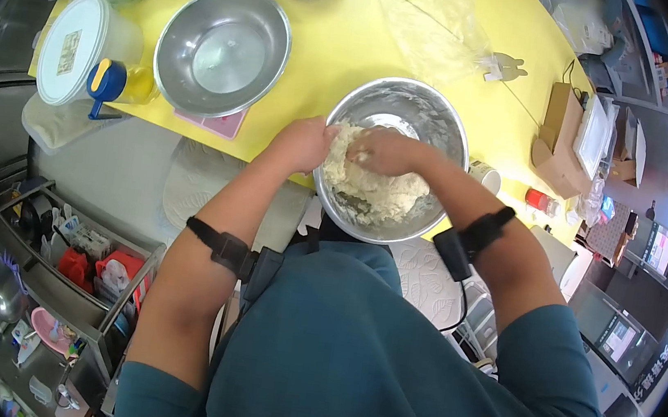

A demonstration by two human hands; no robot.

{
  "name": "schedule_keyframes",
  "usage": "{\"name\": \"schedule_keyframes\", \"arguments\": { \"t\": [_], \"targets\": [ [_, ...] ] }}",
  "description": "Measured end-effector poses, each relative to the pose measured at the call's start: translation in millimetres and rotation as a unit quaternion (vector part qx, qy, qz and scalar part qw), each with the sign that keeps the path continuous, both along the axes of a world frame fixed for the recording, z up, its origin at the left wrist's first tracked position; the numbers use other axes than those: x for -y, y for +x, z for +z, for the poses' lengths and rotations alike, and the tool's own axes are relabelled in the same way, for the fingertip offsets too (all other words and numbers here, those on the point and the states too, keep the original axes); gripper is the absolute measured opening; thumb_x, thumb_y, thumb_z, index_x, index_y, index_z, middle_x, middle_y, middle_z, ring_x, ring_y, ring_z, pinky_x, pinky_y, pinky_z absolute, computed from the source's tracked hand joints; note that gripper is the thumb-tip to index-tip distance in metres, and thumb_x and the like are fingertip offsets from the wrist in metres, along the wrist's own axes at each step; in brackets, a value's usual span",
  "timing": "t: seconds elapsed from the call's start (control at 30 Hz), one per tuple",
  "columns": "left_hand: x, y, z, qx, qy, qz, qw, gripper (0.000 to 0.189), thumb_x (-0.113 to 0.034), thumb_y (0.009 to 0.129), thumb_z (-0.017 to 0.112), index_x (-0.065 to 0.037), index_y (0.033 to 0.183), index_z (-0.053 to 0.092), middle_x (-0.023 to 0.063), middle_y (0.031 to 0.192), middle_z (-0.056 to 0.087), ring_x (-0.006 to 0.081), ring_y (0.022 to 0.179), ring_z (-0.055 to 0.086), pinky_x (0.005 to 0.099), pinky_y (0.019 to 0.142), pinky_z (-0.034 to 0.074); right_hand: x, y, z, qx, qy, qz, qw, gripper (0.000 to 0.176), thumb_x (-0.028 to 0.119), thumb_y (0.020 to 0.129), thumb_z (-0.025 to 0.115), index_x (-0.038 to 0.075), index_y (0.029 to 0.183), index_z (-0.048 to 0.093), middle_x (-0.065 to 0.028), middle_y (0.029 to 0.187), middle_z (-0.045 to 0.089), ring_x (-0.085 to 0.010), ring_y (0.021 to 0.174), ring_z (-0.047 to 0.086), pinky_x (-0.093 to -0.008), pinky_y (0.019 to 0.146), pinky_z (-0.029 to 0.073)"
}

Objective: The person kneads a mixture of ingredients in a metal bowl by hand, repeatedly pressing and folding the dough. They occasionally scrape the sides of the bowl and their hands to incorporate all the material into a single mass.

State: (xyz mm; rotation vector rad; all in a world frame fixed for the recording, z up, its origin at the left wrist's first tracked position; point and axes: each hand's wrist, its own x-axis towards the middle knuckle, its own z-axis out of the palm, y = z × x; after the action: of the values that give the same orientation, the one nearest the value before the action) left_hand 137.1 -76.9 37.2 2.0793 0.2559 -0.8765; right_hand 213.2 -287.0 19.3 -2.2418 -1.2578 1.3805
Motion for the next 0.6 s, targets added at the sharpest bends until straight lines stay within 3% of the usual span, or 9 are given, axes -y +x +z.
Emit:
{"name": "schedule_keyframes", "arguments": {
  "t": [0.03, 0.13, 0.23, 0.33, 0.37, 0.47, 0.5, 0.6],
  "targets": [
    [-1.6, -1.8, -5.2, 0.019, 0.002, -0.002, 1.000, 0.045, -0.033, 0.105, 0.042, 0.007, 0.097, 0.061, 0.0244, 0.074, 0.067, 0.0330, 0.059, 0.068, 0.0448, 0.066, 0.056, 1.3, 8.4, 18.5, -0.020, -0.004, -0.023, 1.000, 0.033, 0.031, 0.091, 0.056, 0.016, 0.117, 0.069, -0.0232, 0.126, 0.061, -0.0378, 0.120, 0.056, -0.0464, 0.106, 0.042],
    [-2.1, -1.3, -6.9, 0.023, -0.012, 0.001, 1.000, 0.044, -0.032, 0.105, 0.042, 0.008, 0.099, 0.060, 0.0222, 0.070, 0.067, 0.0311, 0.056, 0.068, 0.0438, 0.062, 0.056, 10.2, 16.5, 11.7, 0.105, 0.170, -0.260, 0.945, 0.031, 0.032, 0.095, 0.056, 0.014, 0.116, 0.070, -0.0147, 0.126, 0.063, -0.0321, 0.118, 0.058, -0.0419, 0.103, 0.045],
    [-10.2, -1.3, -7.3, 0.013, -0.029, -0.006, 0.999, 0.044, -0.032, 0.105, 0.041, 0.008, 0.100, 0.060, 0.0223, 0.071, 0.067, 0.0312, 0.056, 0.068, 0.0434, 0.062, 0.056, -21.1, 9.5, -40.5, 0.105, 0.041, -0.196, 0.974, 0.035, 0.034, 0.095, 0.053, 0.012, 0.117, 0.070, -0.0155, 0.124, 0.065, -0.0313, 0.113, 0.062, -0.0413, 0.098, 0.048],
    [-16.1, -0.5, -4.0, -0.009, -0.037, 0.029, 0.999, 0.045, -0.032, 0.105, 0.042, 0.008, 0.101, 0.061, 0.0239, 0.075, 0.067, 0.0312, 0.058, 0.069, 0.0426, 0.061, 0.056, -42.5, 20.5, -42.0, -0.043, 0.002, -0.233, 0.972, 0.038, 0.035, 0.096, 0.048, 0.007, 0.109, 0.070, -0.0231, 0.124, 0.063, -0.0359, 0.104, 0.064, -0.0439, 0.093, 0.051],
    [-15.3, -1.3, -1.7, -0.018, -0.040, 0.045, 0.998, 0.045, -0.033, 0.105, 0.042, 0.007, 0.101, 0.061, 0.0246, 0.077, 0.068, 0.0313, 0.060, 0.069, 0.0424, 0.061, 0.056, -44.1, 21.3, -50.2, -0.169, 0.007, -0.314, 0.934, 0.046, 0.043, 0.096, 0.049, 0.005, 0.111, 0.069, -0.0223, 0.122, 0.063, -0.0347, 0.100, 0.064, -0.0438, 0.089, 0.052],
    [-20.0, -7.4, -8.5, 0.054, 0.023, 0.036, 0.998, 0.045, -0.034, 0.105, 0.043, 0.006, 0.102, 0.062, 0.0255, 0.083, 0.068, 0.0312, 0.062, 0.069, 0.0412, 0.059, 0.056, -69.1, 14.8, -30.9, -0.158, -0.077, -0.196, 0.965, 0.053, 0.049, 0.093, 0.050, 0.004, 0.112, 0.069, -0.0217, 0.118, 0.065, -0.0328, 0.100, 0.064, -0.0433, 0.086, 0.052],
    [-21.9, -4.5, -2.9, 0.019, 0.028, 0.001, 0.999, 0.045, -0.036, 0.104, 0.044, 0.005, 0.102, 0.062, 0.0269, 0.092, 0.068, 0.0360, 0.075, 0.070, 0.0446, 0.069, 0.056, -71.8, 11.3, -20.9, -0.162, -0.105, -0.168, 0.967, 0.056, 0.052, 0.091, 0.050, 0.004, 0.111, 0.070, -0.0216, 0.110, 0.069, -0.0313, 0.101, 0.065, -0.0436, 0.086, 0.051],
    [-15.6, -10.3, -10.9, 0.085, 0.084, -0.050, 0.992, 0.046, -0.038, 0.104, 0.044, 0.004, 0.103, 0.063, 0.0278, 0.098, 0.068, 0.0408, 0.089, 0.068, 0.0480, 0.083, 0.052, -58.9, 1.1, 4.1, -0.119, -0.092, -0.018, 0.988, 0.054, 0.052, 0.091, 0.053, 0.005, 0.107, 0.071, -0.0212, 0.108, 0.069, -0.0341, 0.102, 0.065, -0.0459, 0.088, 0.050]
  ]
}}
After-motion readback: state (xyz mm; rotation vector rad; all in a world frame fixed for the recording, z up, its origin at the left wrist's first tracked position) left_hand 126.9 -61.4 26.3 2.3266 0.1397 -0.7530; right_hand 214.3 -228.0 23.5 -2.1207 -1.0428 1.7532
